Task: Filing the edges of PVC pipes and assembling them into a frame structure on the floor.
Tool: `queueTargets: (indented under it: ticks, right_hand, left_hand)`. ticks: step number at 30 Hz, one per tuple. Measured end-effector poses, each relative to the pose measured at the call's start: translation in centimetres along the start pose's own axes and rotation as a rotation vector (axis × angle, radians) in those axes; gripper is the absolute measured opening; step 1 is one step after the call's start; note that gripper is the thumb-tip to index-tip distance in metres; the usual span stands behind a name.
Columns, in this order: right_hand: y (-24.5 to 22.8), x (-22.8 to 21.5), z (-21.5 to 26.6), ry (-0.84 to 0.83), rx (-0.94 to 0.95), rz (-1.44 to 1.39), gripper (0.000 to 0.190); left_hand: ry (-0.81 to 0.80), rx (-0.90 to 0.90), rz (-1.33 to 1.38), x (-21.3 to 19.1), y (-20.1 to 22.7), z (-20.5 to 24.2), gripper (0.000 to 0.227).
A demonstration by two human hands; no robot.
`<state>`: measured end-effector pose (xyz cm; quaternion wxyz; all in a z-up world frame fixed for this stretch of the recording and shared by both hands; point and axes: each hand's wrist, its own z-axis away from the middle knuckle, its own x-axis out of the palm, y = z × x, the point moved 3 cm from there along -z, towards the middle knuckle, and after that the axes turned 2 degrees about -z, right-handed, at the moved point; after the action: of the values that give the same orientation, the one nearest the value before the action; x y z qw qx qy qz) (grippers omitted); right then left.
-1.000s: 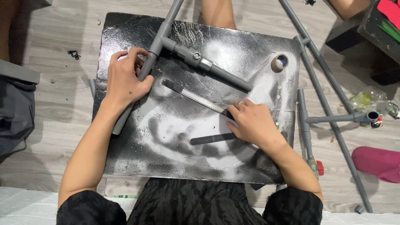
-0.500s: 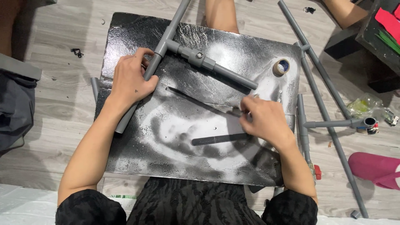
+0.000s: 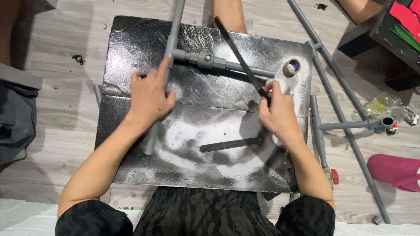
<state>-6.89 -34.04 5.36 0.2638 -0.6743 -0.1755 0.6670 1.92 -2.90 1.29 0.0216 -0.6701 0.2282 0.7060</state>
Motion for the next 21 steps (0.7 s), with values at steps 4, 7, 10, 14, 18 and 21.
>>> queueTargets:
  ticks: [4, 7, 10, 14, 18, 21]
  right_hand:
    - [-0.2, 1.1, 0.0, -0.087, 0.000, 0.106, 0.026]
    - [0.2, 2.0, 0.2, -0.105, -0.012, 0.235, 0.029]
    - [0.3, 2.7, 0.5, -0.107, -0.060, 0.362, 0.034]
    - [-0.7, 2.9, 1.0, -0.037, -0.159, 0.375, 0.032]
    - [-1.3, 2.7, 1.4, 0.074, -0.256, 0.373, 0.029]
    - [-2.3, 1.7, 1.6, 0.196, -0.295, 0.360, 0.029]
  left_hand:
    - [0.068, 0.088, -0.059, 1.0, 1.3, 1.3, 0.070]
    - [0.255, 0.223, -0.113, 2.7, 1.5, 1.8, 0.070]
    - [0.326, 0.318, -0.054, 3.9, 1.7, 2.0, 0.064]
    - [0.271, 0.347, 0.052, 3.3, 2.2, 2.3, 0.045]
    - [0.229, 0.349, 0.042, 3.1, 2.3, 2.1, 0.036]
    - [0.228, 0.351, 0.028, 3.3, 2.1, 1.9, 0.036]
